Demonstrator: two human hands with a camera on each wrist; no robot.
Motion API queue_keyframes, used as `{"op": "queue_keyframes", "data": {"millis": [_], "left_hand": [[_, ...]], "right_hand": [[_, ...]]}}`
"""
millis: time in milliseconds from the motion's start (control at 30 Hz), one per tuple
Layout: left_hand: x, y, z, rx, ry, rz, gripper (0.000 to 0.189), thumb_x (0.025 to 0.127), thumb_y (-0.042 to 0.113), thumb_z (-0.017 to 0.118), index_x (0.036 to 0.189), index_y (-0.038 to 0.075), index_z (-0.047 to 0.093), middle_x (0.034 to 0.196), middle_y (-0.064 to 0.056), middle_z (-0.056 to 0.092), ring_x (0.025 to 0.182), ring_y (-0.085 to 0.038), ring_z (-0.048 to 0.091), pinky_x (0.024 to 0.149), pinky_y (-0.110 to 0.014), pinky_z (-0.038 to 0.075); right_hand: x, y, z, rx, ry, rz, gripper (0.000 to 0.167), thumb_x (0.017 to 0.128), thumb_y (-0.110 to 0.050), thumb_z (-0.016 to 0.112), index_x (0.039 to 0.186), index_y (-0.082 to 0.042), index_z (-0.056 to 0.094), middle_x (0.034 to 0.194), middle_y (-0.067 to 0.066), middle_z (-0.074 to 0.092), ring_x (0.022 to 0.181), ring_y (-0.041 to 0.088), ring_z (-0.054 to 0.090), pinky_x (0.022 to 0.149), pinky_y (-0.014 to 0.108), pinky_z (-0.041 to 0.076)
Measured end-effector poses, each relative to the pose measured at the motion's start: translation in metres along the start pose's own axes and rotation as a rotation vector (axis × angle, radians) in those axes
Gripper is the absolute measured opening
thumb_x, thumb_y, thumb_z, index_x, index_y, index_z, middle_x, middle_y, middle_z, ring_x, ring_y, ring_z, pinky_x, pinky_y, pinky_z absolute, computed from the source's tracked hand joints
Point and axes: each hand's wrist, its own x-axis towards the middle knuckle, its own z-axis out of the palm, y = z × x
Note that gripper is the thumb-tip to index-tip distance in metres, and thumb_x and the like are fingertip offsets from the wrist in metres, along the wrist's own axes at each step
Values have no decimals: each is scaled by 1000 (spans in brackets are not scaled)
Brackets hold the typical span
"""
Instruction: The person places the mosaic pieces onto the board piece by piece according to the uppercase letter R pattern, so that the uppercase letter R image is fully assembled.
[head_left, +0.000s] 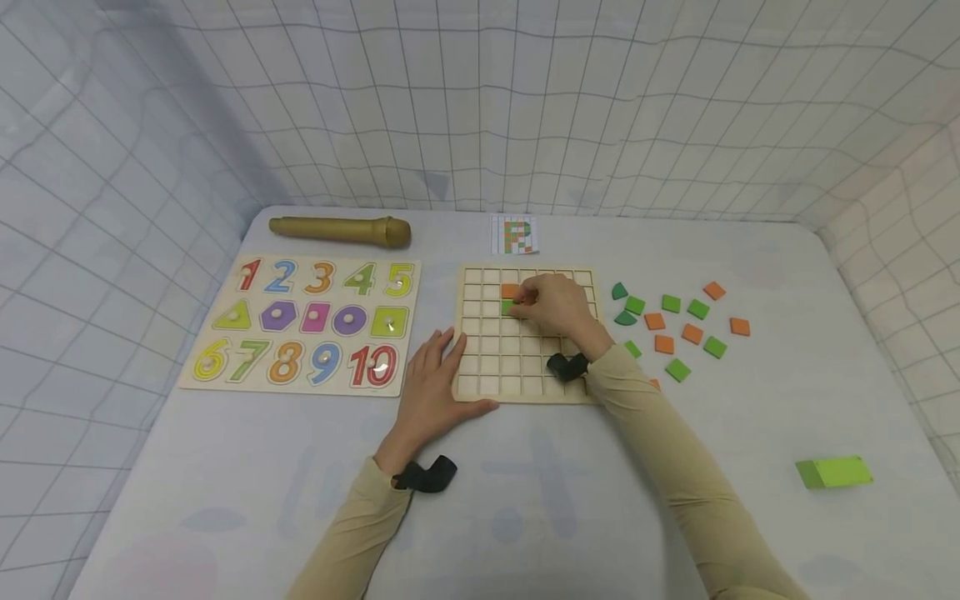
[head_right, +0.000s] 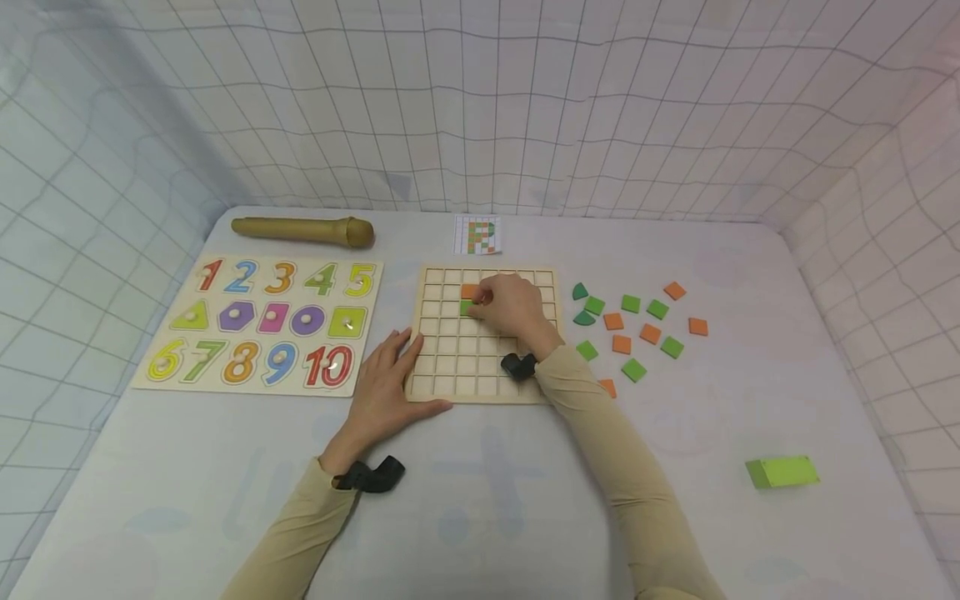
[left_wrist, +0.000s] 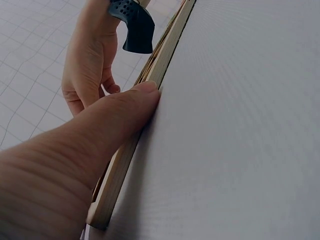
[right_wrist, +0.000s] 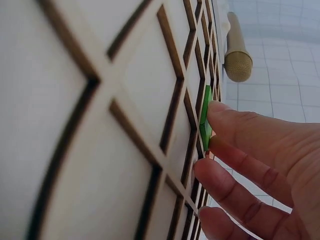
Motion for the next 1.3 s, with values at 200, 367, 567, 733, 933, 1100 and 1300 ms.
{"op": "queue_keyframes", "data": {"millis": [200, 367, 567, 733, 933, 1100, 1300], "left_hand": [[1, 0, -1, 1, 0, 3, 105, 67, 58, 78, 146, 3, 36, 151, -15, 27, 139, -31, 16, 110, -47, 14], [1, 0, -1, 6, 0, 4, 105, 66, 57, 78, 146, 3, 36, 151, -15, 27, 139, -31, 16, 110, -47, 14], [1, 0, -1, 3, 2, 6, 105, 66, 57, 78, 146, 3, 36, 151, -15, 27, 139, -31, 16, 110, -47, 14], [1, 0, -1, 0, 1, 4, 105, 66, 57, 79, 145, 3, 36, 151, -15, 27, 139, -31, 16, 110, -47, 14], [0, 0, 0, 6, 0, 2, 105, 66, 57, 78, 146, 3, 36, 151, -15, 27, 139, -32, 17, 110, -48, 14], [0, 0, 0, 9, 1, 7, 105, 66, 57, 78, 146, 3, 36, 151, -16, 27, 139, -32, 17, 110, -48, 14], [0, 0, 0, 5, 2, 5, 105, 66, 57, 78, 146, 3, 35, 151, -15, 27, 139, -32, 16, 110, -49, 15]], "right_hand": [[1, 2, 0, 12, 0, -12, 23, 83, -36, 74, 92, -15, 73, 78, -3, 65, 70, 16, 57, 60, 32, 44], [3, 4, 0, 23, -9, -18, 23, 82, -36, 75, 94, -16, 73, 79, -4, 65, 72, 15, 58, 61, 32, 44], [3, 4, -1, 28, -22, -28, 21, 83, -34, 74, 95, -16, 73, 82, -3, 66, 76, 15, 59, 64, 33, 45], [1, 4, -1, 51, -34, -11, 22, 84, -33, 73, 97, -16, 73, 84, -3, 65, 75, 15, 58, 63, 32, 44], [-2, 5, -1, 92, 9, -27, 21, 86, -34, 70, 98, -16, 73, 84, -3, 65, 75, 15, 58, 62, 32, 44], [-8, 11, -6, 153, 104, -87, 21, 90, -32, 67, 98, -14, 74, 85, -1, 66, 72, 16, 56, 61, 32, 44], [-20, 26, -20, 210, 306, -157, 24, 90, -30, 66, 100, -9, 73, 89, 4, 67, 71, 19, 57, 58, 33, 44]]}}
